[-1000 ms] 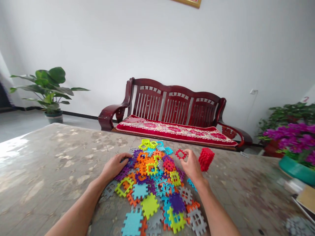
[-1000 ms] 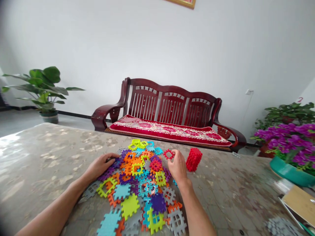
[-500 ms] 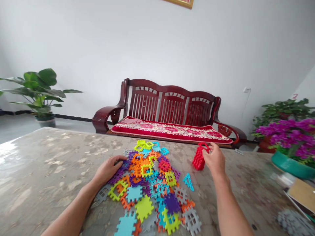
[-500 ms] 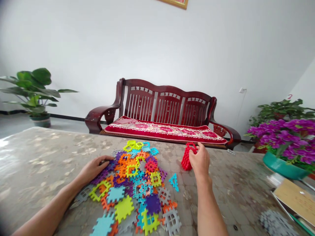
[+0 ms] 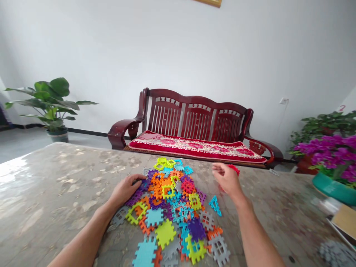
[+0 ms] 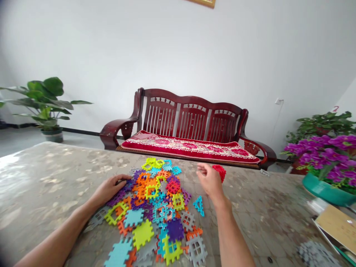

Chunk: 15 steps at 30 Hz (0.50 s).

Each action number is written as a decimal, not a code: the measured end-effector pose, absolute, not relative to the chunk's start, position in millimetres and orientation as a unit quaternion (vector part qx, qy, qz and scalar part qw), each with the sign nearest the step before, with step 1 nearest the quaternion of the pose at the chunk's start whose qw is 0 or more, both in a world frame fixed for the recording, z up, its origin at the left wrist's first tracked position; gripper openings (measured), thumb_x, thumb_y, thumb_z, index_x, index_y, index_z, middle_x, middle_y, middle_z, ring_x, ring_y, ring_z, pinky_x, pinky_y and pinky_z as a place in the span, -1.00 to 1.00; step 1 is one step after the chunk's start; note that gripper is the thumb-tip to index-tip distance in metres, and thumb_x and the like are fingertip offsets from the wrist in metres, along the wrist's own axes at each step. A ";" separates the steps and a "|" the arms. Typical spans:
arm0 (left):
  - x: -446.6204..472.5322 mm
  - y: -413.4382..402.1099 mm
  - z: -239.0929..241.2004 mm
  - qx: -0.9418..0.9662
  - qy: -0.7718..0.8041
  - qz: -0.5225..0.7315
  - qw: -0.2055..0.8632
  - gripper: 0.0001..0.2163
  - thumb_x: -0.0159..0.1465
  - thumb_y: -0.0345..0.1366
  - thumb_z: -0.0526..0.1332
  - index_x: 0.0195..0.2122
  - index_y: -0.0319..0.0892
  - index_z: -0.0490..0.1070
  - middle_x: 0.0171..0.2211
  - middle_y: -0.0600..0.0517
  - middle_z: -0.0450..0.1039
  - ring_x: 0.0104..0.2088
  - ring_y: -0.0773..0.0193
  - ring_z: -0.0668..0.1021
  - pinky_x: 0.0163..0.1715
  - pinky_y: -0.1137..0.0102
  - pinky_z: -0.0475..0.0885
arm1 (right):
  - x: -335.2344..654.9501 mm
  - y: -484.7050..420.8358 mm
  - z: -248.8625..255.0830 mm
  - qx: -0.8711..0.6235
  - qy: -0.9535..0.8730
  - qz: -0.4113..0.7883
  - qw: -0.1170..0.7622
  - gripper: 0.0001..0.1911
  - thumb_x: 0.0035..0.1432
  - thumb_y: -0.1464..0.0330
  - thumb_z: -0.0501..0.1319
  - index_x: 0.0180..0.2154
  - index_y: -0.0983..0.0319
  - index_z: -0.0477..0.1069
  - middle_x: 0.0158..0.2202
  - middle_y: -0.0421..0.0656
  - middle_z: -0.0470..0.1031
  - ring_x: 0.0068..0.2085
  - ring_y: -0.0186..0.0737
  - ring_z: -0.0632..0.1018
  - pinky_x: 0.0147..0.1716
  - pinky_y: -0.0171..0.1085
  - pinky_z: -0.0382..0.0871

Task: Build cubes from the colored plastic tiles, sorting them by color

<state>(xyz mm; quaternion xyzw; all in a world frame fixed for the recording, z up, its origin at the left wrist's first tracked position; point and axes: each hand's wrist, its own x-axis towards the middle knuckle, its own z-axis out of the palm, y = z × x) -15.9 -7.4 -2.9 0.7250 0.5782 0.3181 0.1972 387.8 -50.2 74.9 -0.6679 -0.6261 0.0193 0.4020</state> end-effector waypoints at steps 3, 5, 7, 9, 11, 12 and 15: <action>-15.9 -7.6 -2.9 0.725 0.579 0.314 0.202 -0.67 0.11 -0.19 0.07 -0.19 -0.08 0.55 -0.14 0.05 0.61 -0.08 0.13 0.58 0.03 0.33 0.39 | 347.9 -54.9 64.8 -0.599 -0.722 0.121 0.324 -0.67 0.05 0.33 0.21 -0.11 0.15 0.51 -0.18 -0.15 0.57 -0.21 -0.18 0.55 -0.18 -0.23 0.45; -16.1 -7.9 -3.0 0.724 0.581 0.312 0.201 -0.67 0.12 -0.19 0.07 -0.19 -0.09 0.55 -0.13 0.04 0.61 -0.08 0.12 0.58 0.03 0.32 0.39 | 327.9 -59.8 58.4 -0.592 -0.746 0.111 0.284 -0.59 0.00 0.30 0.25 -0.05 0.13 0.49 -0.08 -0.13 0.54 -0.08 -0.13 0.53 -0.07 -0.20 0.40; -16.0 -8.5 -2.9 0.725 0.582 0.310 0.198 -0.67 0.13 -0.20 0.06 -0.18 -0.09 0.54 -0.13 0.04 0.61 -0.08 0.13 0.58 0.03 0.33 0.39 | 316.1 -63.8 53.0 -0.602 -0.751 0.090 0.255 -0.51 -0.03 0.31 0.28 0.01 0.13 0.45 0.00 -0.11 0.50 0.02 -0.08 0.49 0.02 -0.18 0.33; -15.8 -9.2 -2.5 0.725 0.583 0.309 0.197 -0.67 0.13 -0.21 0.06 -0.17 -0.08 0.54 -0.12 0.05 0.60 -0.08 0.14 0.58 0.03 0.33 0.39 | 311.3 -65.8 48.8 -0.617 -0.748 0.084 0.230 -0.48 -0.03 0.34 0.27 0.04 0.15 0.43 0.01 -0.09 0.50 0.05 -0.06 0.47 0.05 -0.17 0.29; -15.6 -9.7 -1.8 0.725 0.583 0.308 0.199 -0.68 0.13 -0.22 0.06 -0.16 -0.07 0.53 -0.12 0.06 0.61 -0.08 0.15 0.57 0.03 0.33 0.39 | 310.5 -65.7 45.5 -0.628 -0.745 0.093 0.204 -0.50 -0.02 0.35 0.26 0.03 0.18 0.44 -0.01 -0.07 0.51 0.03 -0.06 0.48 0.03 -0.17 0.30; -15.5 -9.9 -1.7 0.726 0.582 0.307 0.201 -0.67 0.13 -0.22 0.06 -0.16 -0.07 0.53 -0.12 0.07 0.61 -0.08 0.15 0.57 0.03 0.34 0.39 | 310.9 -65.0 44.0 -0.629 -0.746 0.097 0.196 -0.52 -0.01 0.36 0.25 0.02 0.20 0.45 -0.02 -0.06 0.52 0.02 -0.05 0.49 0.02 -0.17 0.31; -15.8 -9.5 -2.1 0.730 0.578 0.306 0.200 -0.67 0.13 -0.22 0.06 -0.16 -0.07 0.54 -0.13 0.06 0.61 -0.08 0.14 0.57 0.03 0.33 0.39 | 313.1 -61.7 40.1 -0.629 -0.743 0.101 0.207 -0.59 0.04 0.38 0.21 -0.03 0.20 0.48 -0.05 -0.07 0.54 -0.02 -0.09 0.52 0.00 -0.21 0.32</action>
